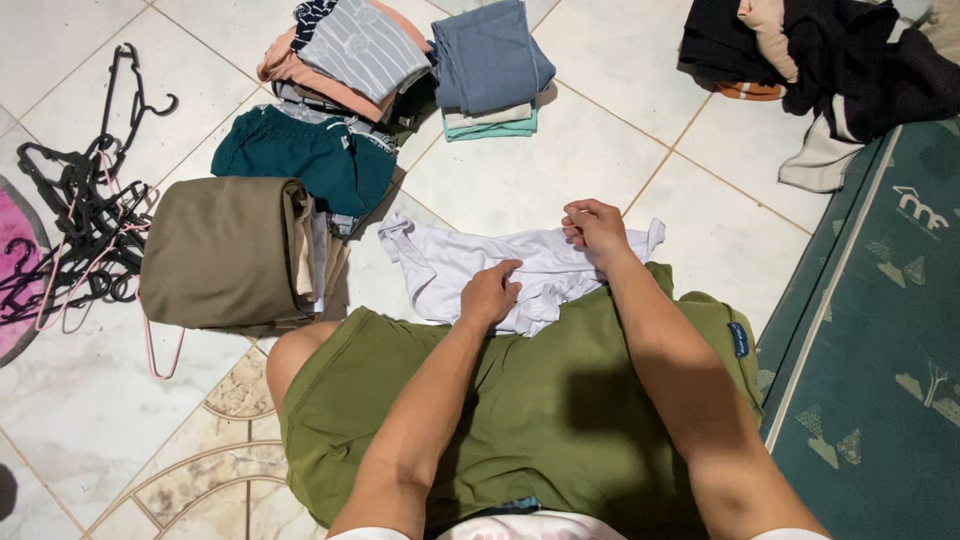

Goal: The person picks up various items of clothing from the floor, spreads them out, and folds them one at a time.

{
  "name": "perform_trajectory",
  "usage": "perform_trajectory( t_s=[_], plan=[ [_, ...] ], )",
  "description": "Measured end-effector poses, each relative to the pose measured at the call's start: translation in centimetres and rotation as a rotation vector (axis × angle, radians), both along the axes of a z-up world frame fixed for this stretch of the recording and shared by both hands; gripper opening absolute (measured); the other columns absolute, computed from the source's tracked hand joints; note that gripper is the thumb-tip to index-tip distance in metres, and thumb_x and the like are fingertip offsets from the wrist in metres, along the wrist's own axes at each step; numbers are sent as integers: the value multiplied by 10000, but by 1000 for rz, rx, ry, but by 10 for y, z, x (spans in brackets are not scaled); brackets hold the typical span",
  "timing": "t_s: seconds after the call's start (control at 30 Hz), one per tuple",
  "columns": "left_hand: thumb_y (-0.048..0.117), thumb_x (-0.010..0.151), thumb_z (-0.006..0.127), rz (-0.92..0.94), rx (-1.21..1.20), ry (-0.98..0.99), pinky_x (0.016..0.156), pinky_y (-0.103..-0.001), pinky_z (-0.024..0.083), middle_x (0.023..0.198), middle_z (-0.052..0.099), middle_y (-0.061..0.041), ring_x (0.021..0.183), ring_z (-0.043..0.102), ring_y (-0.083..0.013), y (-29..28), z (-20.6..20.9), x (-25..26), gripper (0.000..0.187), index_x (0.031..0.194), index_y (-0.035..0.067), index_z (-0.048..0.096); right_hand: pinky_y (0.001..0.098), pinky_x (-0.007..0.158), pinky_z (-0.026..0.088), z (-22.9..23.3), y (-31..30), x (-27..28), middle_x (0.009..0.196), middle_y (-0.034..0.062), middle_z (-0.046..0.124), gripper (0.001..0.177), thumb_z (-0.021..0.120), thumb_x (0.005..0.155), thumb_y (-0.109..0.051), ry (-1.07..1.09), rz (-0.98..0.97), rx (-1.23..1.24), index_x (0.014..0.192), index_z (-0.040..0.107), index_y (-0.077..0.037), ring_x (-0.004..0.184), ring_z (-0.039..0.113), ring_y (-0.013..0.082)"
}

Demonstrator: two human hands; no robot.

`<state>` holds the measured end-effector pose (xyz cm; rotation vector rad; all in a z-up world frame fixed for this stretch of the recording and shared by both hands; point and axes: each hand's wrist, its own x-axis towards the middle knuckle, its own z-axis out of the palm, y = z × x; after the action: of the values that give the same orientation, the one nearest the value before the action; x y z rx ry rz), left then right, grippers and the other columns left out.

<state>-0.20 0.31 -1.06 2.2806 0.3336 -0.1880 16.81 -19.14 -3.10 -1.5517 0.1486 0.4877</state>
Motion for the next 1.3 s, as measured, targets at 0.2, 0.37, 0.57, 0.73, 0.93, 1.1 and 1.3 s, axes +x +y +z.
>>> perform_trajectory(
  t_s=[0.2,0.37,0.57,0.73,0.93,1.1,1.3],
  plan=[
    [240,843,724,16,-67,12,830,-430,548,931,769,-82,931,716,-293,2,-2,-3,492,1330,243,653,290,560,549,2,-7,13,878,-77,669,514,808,784,-103,-33,-308,59,1199,526,-210,708,668,137],
    [195,763,777,-18,130,-297,787,-491,529,1058,700,-199,951,670,-400,3,10,-22,796,1478,154,429,354,783,598,-64,-43,10,1046,142,721,411,825,885,-203,-164,-404,-387,1161,599,1,920,693,234],
    [233,808,768,30,93,79,834,-500,535,990,707,-198,953,681,-404,2,-4,-18,897,1574,212,301,452,912,467,-98,-14,-43,1191,271,587,594,804,716,-69,-344,869,-648,1259,580,21,1085,556,367],
    [201,753,762,48,-9,-31,791,-469,547,918,744,-143,921,697,-356,5,-26,-9,481,1218,192,638,405,587,533,-66,7,-35,825,165,699,252,736,829,-131,173,854,-348,1037,690,3,668,660,255],
    [152,765,688,170,-60,10,768,-439,543,840,735,-135,847,702,-354,6,-34,-7,87,842,126,658,404,609,569,-19,-19,-3,788,181,739,204,597,941,-211,-166,145,-814,927,703,-37,650,714,303],
    [182,752,713,163,-71,58,761,-429,552,829,742,-127,829,713,-336,8,-28,-4,102,822,140,652,463,823,560,8,-6,-18,1053,219,691,449,752,936,-454,-274,448,-1171,939,721,-6,958,694,389],
    [172,757,701,152,-76,60,740,-441,534,809,725,-138,821,691,-353,10,-28,-5,121,815,121,608,438,821,548,-24,4,-31,948,160,751,188,757,849,-261,-374,441,-906,932,750,-93,917,702,333]
  ],
)
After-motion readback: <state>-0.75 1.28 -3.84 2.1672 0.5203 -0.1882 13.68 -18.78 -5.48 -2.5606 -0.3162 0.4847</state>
